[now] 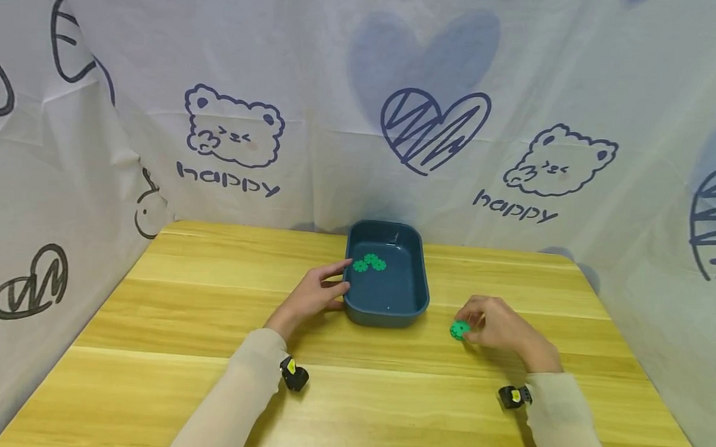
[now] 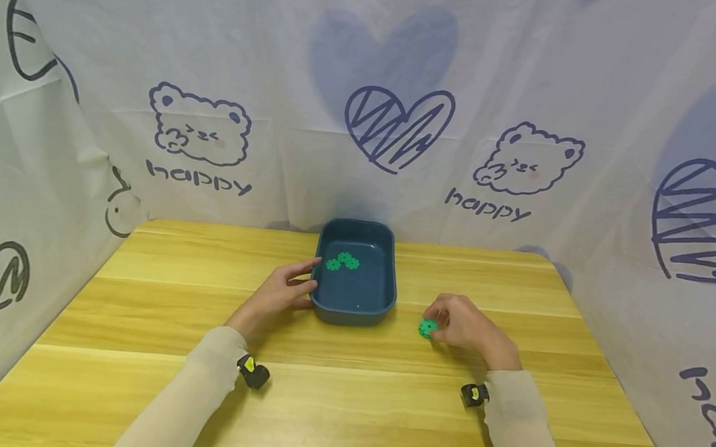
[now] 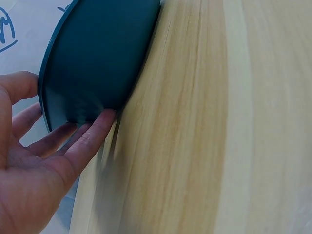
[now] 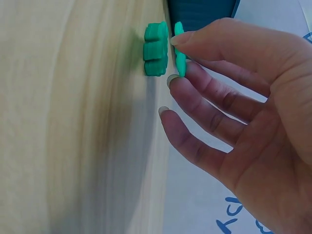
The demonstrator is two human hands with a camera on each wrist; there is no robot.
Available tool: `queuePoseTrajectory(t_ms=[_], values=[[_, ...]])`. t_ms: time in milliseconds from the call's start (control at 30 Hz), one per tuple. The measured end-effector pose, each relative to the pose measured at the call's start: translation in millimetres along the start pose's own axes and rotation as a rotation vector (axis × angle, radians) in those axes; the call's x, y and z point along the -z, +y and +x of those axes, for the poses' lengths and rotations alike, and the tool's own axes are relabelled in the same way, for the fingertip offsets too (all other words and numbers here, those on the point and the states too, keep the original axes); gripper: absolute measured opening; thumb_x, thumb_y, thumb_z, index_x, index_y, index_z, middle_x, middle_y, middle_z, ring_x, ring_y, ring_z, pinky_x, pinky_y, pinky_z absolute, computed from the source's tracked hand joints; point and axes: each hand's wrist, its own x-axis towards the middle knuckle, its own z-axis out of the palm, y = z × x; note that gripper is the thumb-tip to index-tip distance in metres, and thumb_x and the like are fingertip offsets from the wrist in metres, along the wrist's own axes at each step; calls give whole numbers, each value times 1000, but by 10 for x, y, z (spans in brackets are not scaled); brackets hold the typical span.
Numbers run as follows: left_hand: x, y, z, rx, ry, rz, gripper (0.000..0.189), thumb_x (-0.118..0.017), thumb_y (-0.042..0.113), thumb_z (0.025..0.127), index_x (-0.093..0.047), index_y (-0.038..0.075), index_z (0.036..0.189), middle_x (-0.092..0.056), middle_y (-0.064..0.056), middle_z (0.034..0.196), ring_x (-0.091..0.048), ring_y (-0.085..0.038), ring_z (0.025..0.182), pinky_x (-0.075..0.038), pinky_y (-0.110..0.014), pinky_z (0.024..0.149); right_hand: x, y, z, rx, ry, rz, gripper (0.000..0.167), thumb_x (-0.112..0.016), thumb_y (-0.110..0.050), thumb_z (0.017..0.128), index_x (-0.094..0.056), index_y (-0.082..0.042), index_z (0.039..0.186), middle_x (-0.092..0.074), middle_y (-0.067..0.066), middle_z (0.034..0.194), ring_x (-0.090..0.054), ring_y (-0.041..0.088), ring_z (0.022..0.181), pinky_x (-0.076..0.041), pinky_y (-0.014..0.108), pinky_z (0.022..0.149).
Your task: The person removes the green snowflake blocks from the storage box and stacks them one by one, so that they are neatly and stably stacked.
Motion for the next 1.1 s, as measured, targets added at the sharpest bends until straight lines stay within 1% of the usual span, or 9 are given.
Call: queuePoseTrajectory(t_ms=[100, 200, 333, 500, 667, 833, 1100], values=[[-4, -3, -7, -3, -1, -17, 58, -55, 8, 105, -38, 10, 160, -36, -25, 164, -49, -46, 143, -60, -50, 99, -8, 4, 6, 11, -8, -4, 22, -83, 0, 78, -78, -6, 99, -71, 3, 94, -63, 14, 79, -59, 26, 71], [-12, 5, -22, 3, 3, -24, 58, -56, 7, 105, -40, 13, 160, -36, -24, 164, -49, -45, 143, -59, -51, 99, -18, 11, 9, 19, -7, -14, 22, -83, 0, 78, -78, -6, 98, -71, 3, 94, -63, 14, 78, -58, 26, 69], [-17, 5, -32, 9, 8, -16, 57, -56, 8, 105, -41, 14, 159, -36, -22, 164, -50, -44, 143, -59, -51, 100, -34, 18, 10, 21, -3, -22, 23, -83, 1, 77, -78, -7, 98, -70, 2, 93, -61, 14, 78, -58, 27, 69], [-8, -7, -24, 8, 9, -3, 57, -56, 10, 105, -40, 13, 160, -37, -23, 164, -50, -45, 143, -59, -51, 100, -49, 16, 10, 15, 0, -42, 23, -82, 1, 78, -79, -8, 99, -70, -1, 93, -61, 14, 79, -57, 27, 71], [0, -24, -7, 5, 6, 6, 57, -55, 10, 106, -38, 10, 160, -36, -24, 164, -49, -45, 143, -59, -50, 100, -49, 18, 10, 32, 3, -53, 23, -81, 2, 78, -78, -9, 99, -70, 0, 94, -61, 15, 79, -57, 29, 71], [-14, 4, -34, 11, 9, 6, 58, -56, 9, 105, -38, 12, 160, -37, -22, 164, -49, -44, 143, -59, -50, 100, -47, 19, 4, 35, -3, -41, 24, -81, 1, 79, -78, -10, 100, -71, 0, 96, -60, 15, 80, -57, 30, 72], [-14, 10, -33, 15, 12, 8, 58, -56, 11, 105, -39, 12, 160, -37, -22, 164, -50, -44, 143, -59, -50, 100, -46, 22, -5, 29, -1, -36, 25, -81, 2, 79, -78, -12, 100, -72, -1, 97, -61, 16, 83, -58, 32, 75]])
